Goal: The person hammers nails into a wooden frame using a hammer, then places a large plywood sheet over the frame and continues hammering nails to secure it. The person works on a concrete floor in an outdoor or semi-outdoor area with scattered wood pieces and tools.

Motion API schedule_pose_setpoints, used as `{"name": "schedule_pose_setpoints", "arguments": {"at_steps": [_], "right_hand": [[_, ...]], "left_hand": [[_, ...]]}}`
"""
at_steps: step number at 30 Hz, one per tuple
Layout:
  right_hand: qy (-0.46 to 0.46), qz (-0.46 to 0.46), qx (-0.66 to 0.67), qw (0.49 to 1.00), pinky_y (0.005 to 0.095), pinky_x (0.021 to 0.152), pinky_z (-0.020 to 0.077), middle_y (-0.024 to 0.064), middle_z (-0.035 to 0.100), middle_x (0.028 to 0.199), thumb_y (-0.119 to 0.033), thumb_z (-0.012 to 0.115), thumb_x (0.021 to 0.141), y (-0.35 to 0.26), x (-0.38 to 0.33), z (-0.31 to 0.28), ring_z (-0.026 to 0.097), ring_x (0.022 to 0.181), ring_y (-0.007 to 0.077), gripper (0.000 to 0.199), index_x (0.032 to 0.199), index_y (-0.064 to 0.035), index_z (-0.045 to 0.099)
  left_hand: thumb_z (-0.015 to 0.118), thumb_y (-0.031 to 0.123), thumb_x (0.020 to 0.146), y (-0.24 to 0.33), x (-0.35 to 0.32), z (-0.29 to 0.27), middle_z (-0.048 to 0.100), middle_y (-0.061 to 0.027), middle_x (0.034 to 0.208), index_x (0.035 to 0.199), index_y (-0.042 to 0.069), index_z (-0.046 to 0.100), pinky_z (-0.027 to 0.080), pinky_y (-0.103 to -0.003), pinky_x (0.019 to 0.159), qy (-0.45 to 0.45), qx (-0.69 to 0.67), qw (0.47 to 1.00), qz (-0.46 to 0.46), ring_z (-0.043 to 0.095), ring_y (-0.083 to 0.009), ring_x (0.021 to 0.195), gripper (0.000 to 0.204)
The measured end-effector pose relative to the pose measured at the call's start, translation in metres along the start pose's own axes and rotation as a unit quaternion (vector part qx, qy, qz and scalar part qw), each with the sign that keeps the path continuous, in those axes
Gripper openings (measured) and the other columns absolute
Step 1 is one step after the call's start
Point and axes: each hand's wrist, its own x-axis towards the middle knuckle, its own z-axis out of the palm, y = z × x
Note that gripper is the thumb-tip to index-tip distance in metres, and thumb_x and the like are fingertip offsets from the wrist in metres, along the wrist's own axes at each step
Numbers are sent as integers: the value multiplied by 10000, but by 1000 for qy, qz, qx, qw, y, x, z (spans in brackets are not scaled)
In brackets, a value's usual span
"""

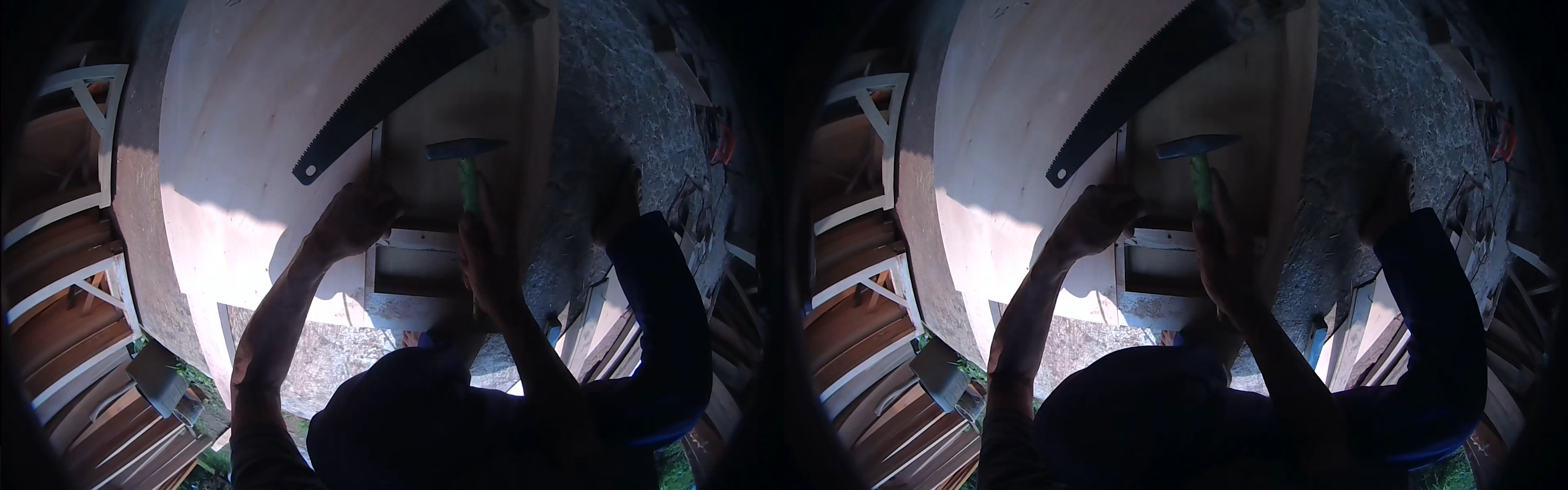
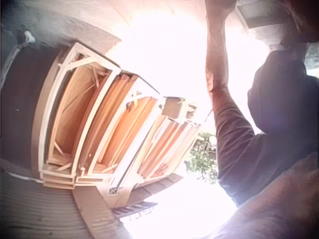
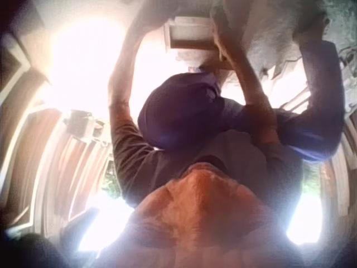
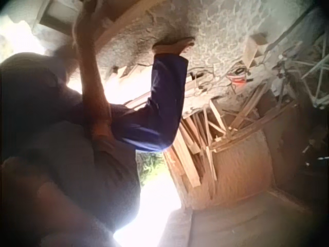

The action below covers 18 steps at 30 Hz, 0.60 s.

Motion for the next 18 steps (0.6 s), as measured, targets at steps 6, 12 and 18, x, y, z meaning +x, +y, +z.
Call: {"name": "schedule_pose_setpoints", "arguments": {"at_steps": [6, 12, 18], "right_hand": [[-7, 12, 23, 1000, 249, 426, 388, 16, 509, 655, -239, 461, 1092, 28, -11, -5, 465, 481, 66, 554, 1610, -146, 289], [-49, 50, 68, 995, 271, 471, 447, 49, 580, 734, -224, 477, 1094, 27, -16, 0, 545, 525, 93, 546, 1597, -123, 288], [-79, -58, -92, 991, 388, 670, 553, 124, 657, 788, -198, 506, 1081, 45, -17, -6, 678, 679, 202, 587, 1624, -149, 289]], "left_hand": [[673, 146, 932, -32, 2, 12, 717, -103, 886, 973, 108, 759, 597, -400, 774, -73, 173, 982, 2, 716, -270, 822, 103], [649, 175, 965, -26, 5, 4, 724, -88, 906, 991, 130, 767, 584, -419, 846, -98, 204, 973, 32, 716, -274, 866, 129], [643, 209, 986, -13, 7, 0, 728, -75, 928, 1017, 137, 767, 569, -410, 884, -112, 178, 978, -21, 714, -254, 932, 146]]}}
